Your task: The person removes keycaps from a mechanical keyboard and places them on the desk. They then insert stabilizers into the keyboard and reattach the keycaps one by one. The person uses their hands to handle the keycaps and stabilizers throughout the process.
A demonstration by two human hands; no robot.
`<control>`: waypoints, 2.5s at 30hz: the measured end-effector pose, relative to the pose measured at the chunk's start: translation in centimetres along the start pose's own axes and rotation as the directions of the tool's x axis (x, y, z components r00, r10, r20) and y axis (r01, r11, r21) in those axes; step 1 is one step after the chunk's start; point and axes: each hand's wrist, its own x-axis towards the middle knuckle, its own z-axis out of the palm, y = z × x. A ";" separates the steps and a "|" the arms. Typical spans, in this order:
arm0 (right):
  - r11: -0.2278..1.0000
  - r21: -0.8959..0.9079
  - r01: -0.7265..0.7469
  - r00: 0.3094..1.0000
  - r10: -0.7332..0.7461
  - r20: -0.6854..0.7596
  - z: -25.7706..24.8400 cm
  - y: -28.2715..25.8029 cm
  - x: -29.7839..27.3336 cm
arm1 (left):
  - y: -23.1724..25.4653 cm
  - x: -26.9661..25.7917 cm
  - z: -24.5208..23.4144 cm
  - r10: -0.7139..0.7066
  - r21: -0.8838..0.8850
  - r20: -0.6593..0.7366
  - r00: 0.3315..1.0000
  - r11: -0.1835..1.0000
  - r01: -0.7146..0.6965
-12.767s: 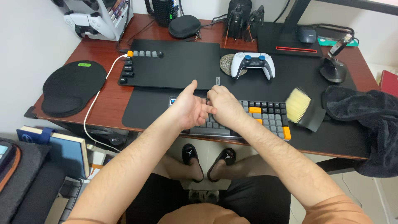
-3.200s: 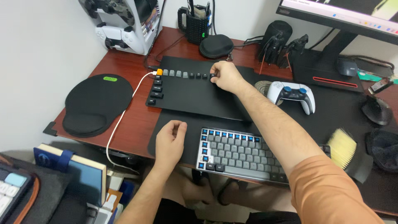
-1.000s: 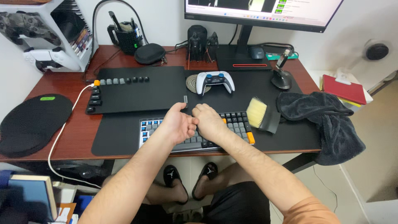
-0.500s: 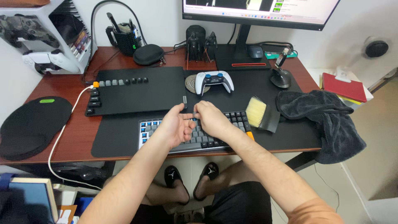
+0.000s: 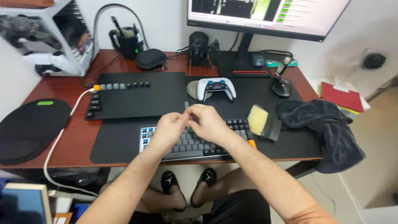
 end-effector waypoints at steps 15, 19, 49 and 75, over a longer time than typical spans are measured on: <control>0.997 0.056 0.046 0.997 -0.043 -0.062 -0.5 0.2 1.8 | 2.7 0.3 -1.0 0.005 -0.081 -0.003 1.000 0.997 -0.006; 0.999 0.045 -0.019 0.998 0.021 -0.052 0.0 1.4 2.1 | 2.0 0.9 -1.0 0.014 -0.036 -0.024 1.000 0.999 -0.014; 0.971 -0.137 -0.196 0.945 0.224 0.239 13.5 15.7 22.6 | 0.9 -1.4 -10.7 0.146 0.053 -0.170 0.975 0.989 -0.139; 0.981 -0.191 0.017 0.992 0.007 0.124 -1.3 7.7 -1.5 | -2.0 0.6 3.7 -0.104 0.034 0.210 0.972 0.995 0.099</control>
